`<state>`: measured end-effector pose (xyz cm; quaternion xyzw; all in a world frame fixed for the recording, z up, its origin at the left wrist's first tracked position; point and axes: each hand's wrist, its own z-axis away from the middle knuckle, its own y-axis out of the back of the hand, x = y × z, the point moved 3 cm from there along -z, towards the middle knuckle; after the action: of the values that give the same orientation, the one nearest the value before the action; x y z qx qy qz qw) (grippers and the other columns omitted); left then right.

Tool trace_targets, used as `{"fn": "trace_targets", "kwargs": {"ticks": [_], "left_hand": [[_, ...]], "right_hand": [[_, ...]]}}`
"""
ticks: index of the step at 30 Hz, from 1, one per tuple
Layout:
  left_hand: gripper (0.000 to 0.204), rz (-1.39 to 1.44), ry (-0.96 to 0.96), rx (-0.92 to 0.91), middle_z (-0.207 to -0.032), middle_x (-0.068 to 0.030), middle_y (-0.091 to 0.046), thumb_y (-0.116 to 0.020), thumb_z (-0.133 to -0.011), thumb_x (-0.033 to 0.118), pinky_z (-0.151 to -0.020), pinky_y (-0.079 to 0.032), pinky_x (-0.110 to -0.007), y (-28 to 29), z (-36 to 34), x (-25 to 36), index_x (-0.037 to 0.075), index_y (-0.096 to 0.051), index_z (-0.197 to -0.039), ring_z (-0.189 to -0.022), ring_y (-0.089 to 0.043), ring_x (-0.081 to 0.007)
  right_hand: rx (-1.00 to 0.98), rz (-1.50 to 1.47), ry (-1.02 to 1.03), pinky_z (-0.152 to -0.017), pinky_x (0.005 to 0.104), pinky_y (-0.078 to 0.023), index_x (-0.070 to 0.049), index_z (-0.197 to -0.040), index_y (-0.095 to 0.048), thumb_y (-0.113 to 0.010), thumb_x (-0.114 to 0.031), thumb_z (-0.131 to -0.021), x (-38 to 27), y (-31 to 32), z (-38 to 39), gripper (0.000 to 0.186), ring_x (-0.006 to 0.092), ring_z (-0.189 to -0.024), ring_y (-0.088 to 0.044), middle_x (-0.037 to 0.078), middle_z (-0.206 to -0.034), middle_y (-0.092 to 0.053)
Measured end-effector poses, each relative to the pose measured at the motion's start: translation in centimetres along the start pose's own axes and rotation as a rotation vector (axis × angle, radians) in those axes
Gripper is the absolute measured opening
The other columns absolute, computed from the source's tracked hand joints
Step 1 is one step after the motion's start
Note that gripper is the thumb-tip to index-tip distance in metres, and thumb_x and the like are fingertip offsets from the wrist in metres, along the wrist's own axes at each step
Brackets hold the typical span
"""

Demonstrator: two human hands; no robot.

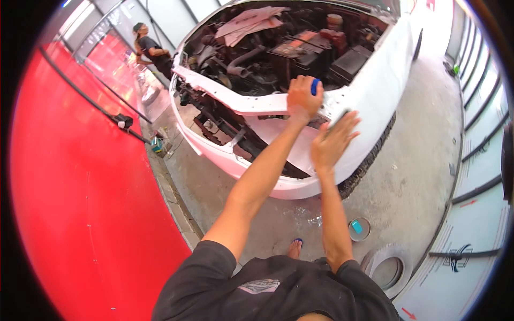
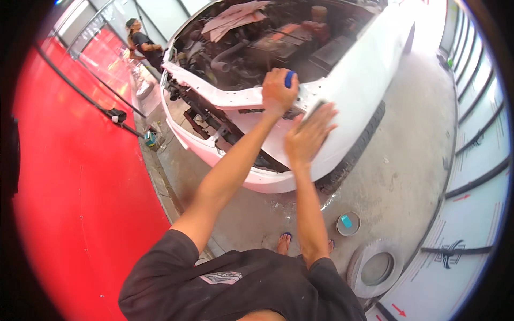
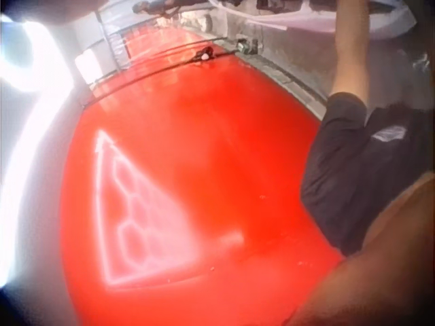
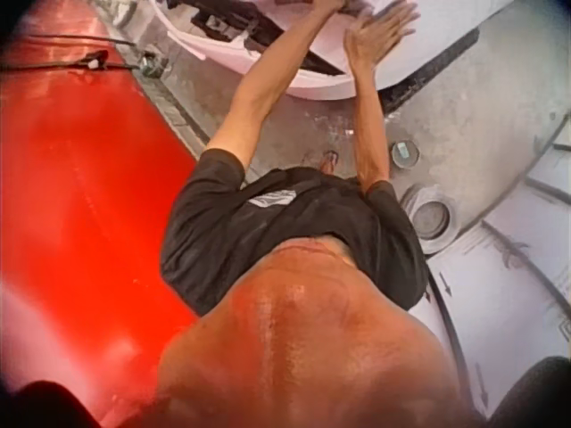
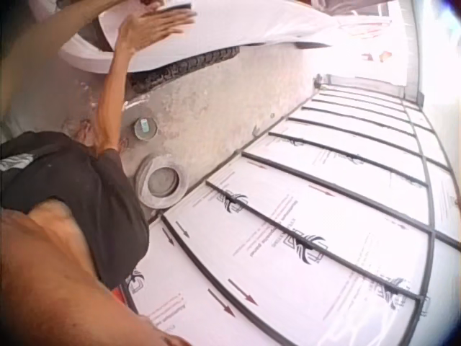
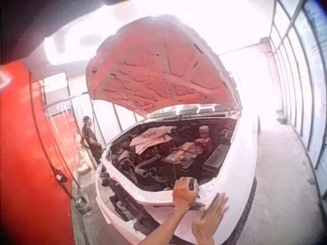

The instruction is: The recorder is sanding a white vehicle panel using a sanding block and water.

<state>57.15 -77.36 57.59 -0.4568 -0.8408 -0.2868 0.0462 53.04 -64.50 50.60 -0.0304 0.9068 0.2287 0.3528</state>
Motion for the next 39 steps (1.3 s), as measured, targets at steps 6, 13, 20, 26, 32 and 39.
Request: {"fn": "trace_targets", "kwargs": {"ticks": [6, 13, 20, 26, 32, 39], "left_hand": [[0.018, 0.029, 0.029, 0.017, -0.093, -0.0133, -0.063, -0.069, -0.087, 0.024, -0.078, -0.052, -0.047, 0.2, -0.4, 0.4, 0.006, -0.066, -0.091, -0.091, -0.061, -0.0352], [0.019, 0.082, -0.009, 0.015, -0.093, -0.0127, -0.060, -0.070, -0.085, 0.024, -0.076, -0.052, -0.046, -0.1, -0.2, -0.3, 0.007, -0.064, -0.091, -0.090, -0.058, -0.0343], [0.019, 0.091, -0.075, 0.024, -0.093, -0.0142, -0.060, -0.069, -0.085, 0.024, -0.080, -0.051, -0.047, -0.7, 0.1, 0.0, 0.006, -0.064, -0.090, -0.091, -0.058, -0.0356], [0.019, 0.036, -0.130, 0.035, -0.089, -0.0149, -0.063, -0.067, -0.087, 0.025, -0.077, -0.048, -0.048, 0.2, -0.4, -0.3, 0.006, -0.065, -0.088, -0.084, -0.060, -0.0364], [0.019, 0.003, -0.097, 0.023, -0.092, -0.0131, -0.065, -0.068, -0.089, 0.025, -0.078, -0.052, -0.047, 0.7, -0.9, -1.0, 0.007, -0.068, -0.094, -0.088, -0.062, -0.0354], [0.020, 0.018, -0.060, 0.019, -0.094, -0.0124, -0.066, -0.068, -0.089, 0.027, -0.077, -0.053, -0.046, -0.6, -0.2, 1.0, 0.008, -0.068, -0.094, -0.089, -0.063, -0.0353]], "right_hand": [[0.070, -0.082, -0.035, -0.124, 0.0570, -0.002, 0.010, -0.158, -0.014, -0.031, -0.037, -0.108, -2.3, -0.6, 2.0, 0.071, 0.0447, -0.155, -0.008, 0.027, -0.167, -0.013], [0.070, 0.054, -0.003, -0.124, 0.0581, -0.003, 0.008, -0.158, -0.016, -0.035, -0.032, -0.108, -2.8, -0.7, -0.4, 0.067, 0.0427, -0.156, -0.010, 0.025, -0.168, -0.013], [0.076, 0.135, 0.074, -0.124, 0.0572, -0.010, 0.009, -0.157, -0.020, -0.042, -0.029, -0.105, -3.5, -0.5, 2.9, 0.068, 0.0414, -0.155, -0.014, 0.028, -0.166, -0.017], [0.106, 0.072, 0.041, -0.126, 0.0512, -0.015, 0.013, -0.154, -0.025, -0.049, -0.029, -0.101, -1.4, -0.3, -0.8, 0.071, 0.0411, -0.153, -0.022, 0.032, -0.162, -0.025], [-0.020, -0.051, 0.203, -0.125, 0.0552, -0.008, 0.010, -0.158, -0.018, -0.043, -0.032, -0.105, -1.2, -0.5, -1.5, 0.071, 0.0446, -0.155, -0.013, 0.030, -0.165, -0.016], [-0.026, -0.017, 0.242, -0.126, 0.0530, -0.008, 0.010, -0.156, -0.023, -0.043, -0.030, -0.104, 3.7, 0.3, -8.2, 0.069, 0.0410, -0.155, -0.015, 0.026, -0.165, -0.022]]}}
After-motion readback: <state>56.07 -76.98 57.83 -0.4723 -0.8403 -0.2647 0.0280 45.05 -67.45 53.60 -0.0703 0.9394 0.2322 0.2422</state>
